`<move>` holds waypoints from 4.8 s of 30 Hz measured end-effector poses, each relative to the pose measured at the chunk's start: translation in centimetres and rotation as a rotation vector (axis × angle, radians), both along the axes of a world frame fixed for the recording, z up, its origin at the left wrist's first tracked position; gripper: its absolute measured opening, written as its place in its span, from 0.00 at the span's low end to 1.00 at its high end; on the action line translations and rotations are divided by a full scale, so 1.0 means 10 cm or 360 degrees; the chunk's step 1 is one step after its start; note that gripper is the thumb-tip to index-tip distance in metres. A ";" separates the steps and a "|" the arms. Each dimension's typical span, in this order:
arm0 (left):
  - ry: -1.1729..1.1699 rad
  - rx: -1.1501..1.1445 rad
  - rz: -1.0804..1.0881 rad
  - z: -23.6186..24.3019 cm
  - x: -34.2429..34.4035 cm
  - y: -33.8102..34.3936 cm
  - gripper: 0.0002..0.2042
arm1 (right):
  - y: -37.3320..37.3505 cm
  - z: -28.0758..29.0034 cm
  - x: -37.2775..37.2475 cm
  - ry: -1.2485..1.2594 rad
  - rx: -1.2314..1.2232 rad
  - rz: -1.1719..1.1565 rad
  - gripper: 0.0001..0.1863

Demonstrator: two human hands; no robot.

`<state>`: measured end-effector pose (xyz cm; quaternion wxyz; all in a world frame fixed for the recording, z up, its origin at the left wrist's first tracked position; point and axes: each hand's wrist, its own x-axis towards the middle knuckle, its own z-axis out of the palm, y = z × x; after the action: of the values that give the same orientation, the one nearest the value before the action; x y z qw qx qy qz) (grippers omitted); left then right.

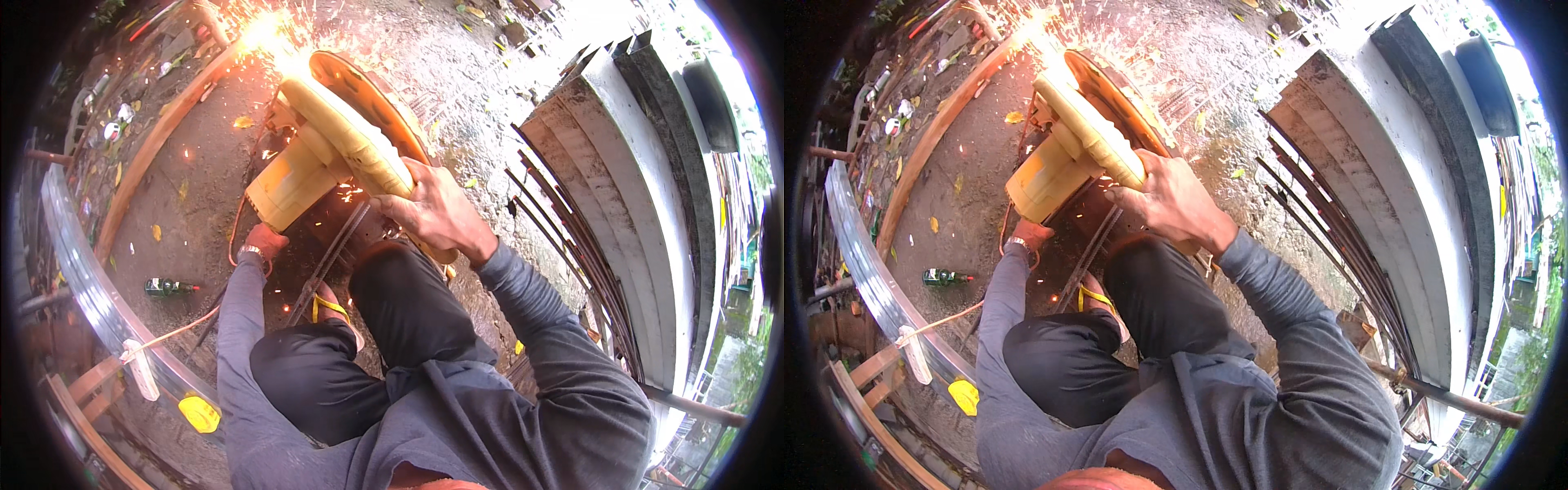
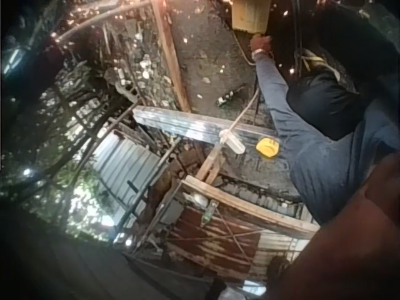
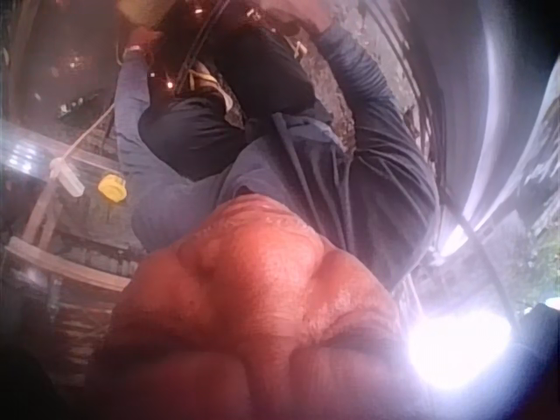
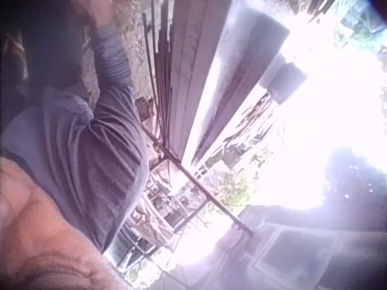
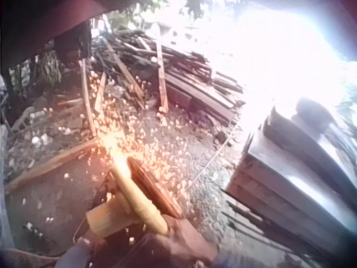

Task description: The person positions metal rods on a cutting stand and uses a yellow angle grinder to cut them, producing sparks. The person repeatedly aligns the rods and cuts them one by one.

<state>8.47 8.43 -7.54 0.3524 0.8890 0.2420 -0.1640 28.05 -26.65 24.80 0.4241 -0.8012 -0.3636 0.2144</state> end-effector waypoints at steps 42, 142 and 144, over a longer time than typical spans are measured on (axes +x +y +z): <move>0.0055 -0.0052 -0.0039 0.15 0.17 -0.01 0.24 | 0.03 0.01 0.05 -0.0053 -0.0028 -0.0008 0.25; -0.0389 0.0750 -0.0136 0.84 -0.87 -0.34 0.46 | 0.70 -3.20 2.69 -0.1001 -0.0856 0.0185 0.10; -0.0393 0.0749 -0.0135 0.84 -0.89 -0.33 0.46 | 0.72 -3.19 2.70 -0.1019 -0.0717 0.0245 0.11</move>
<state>-0.45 5.15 0.84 0.1558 0.9691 0.1911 -0.0081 55.05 -19.42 -7.13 0.0858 -0.8708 -0.4804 0.0594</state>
